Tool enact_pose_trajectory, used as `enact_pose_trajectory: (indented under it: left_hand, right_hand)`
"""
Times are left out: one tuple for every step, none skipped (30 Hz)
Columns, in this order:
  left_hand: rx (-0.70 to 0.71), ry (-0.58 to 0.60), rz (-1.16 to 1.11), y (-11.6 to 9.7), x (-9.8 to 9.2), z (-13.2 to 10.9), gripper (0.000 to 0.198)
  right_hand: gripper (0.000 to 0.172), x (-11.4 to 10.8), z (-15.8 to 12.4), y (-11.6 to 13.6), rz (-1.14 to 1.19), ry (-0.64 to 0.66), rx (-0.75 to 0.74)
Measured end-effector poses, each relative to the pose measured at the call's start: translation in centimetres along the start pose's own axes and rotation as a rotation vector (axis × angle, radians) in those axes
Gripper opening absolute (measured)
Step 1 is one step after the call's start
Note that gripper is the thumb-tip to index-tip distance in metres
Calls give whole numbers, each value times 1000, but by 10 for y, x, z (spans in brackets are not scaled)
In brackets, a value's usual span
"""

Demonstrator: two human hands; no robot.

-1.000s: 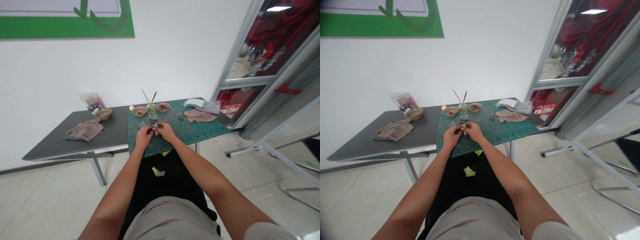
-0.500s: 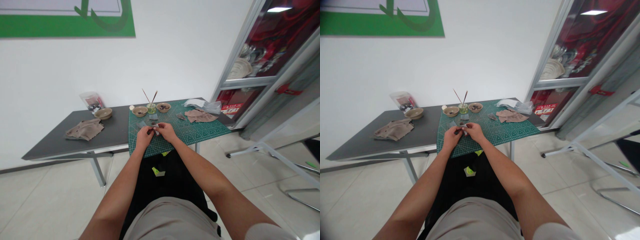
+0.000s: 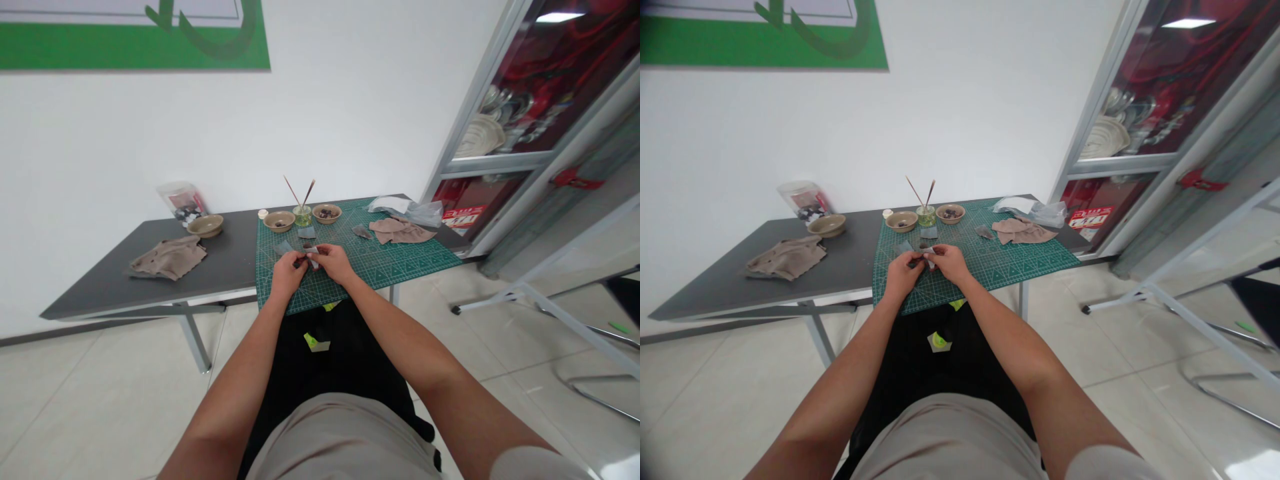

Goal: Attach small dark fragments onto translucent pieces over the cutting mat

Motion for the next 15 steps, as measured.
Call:
enact_pose_trajectory:
  left_hand:
    - [-1,-3,4,0,0,0,13]
    - [-2,-7,10,0,-1,0,12]
    - [-3,-11,17,0,-1,0,12]
    - [-3,-15,21,0,-2,0,11]
    - [0,-20,21,0,-2,0,10]
    - [3,-26,15,-1,-3,0,9]
    - [6,-33,4,-2,-4,0,8]
    - [7,-41,-12,-2,-5,-1,8]
    - [4,-52,-32,-2,-6,-1,7]
    - [-2,-61,-54,-2,-7,-2,7]
    - [-13,-66,-77,-1,-8,-2,7]
    - [-26,-66,-100,0,-8,-2,7]
    - [-38,-61,-122,1,-8,-2,8]
    - [-46,-51,-142,2,-7,-2,9]
    - [-49,-40,-159,3,-5,-2,10]
  right_hand:
    - [38,0,0,0,7,1,0]
    - [37,1,-1,1,18,5,-1]
    - [36,2,-2,1,27,12,-1]
    - [36,3,-2,2,33,19,-3]
    - [35,4,-3,3,33,24,-9]
    - [35,5,-3,4,29,21,-17]
    - [36,4,-4,5,25,11,-28]
    - [36,3,-4,6,28,-5,-36]
    - [37,1,-5,7,37,-25,-42]
    - [38,-1,-5,7,49,-40,-43]
    - [39,-2,-5,7,56,-49,-43]
    - [40,-2,-5,7,54,-48,-43]
    - [40,-1,-5,7,47,-41,-45]
    - [40,-1,-4,8,38,-31,-49]
    - [40,0,-4,8,33,-18,-53]
Point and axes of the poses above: each hand's wrist, its own z-axis towards the middle knuckle, its own x-axis out of the palm, y = z × x, the point moved 10 cm from there along z, towards the middle knuckle, and after that the axes turned 9 degrees about y, right-handed, at the moved point
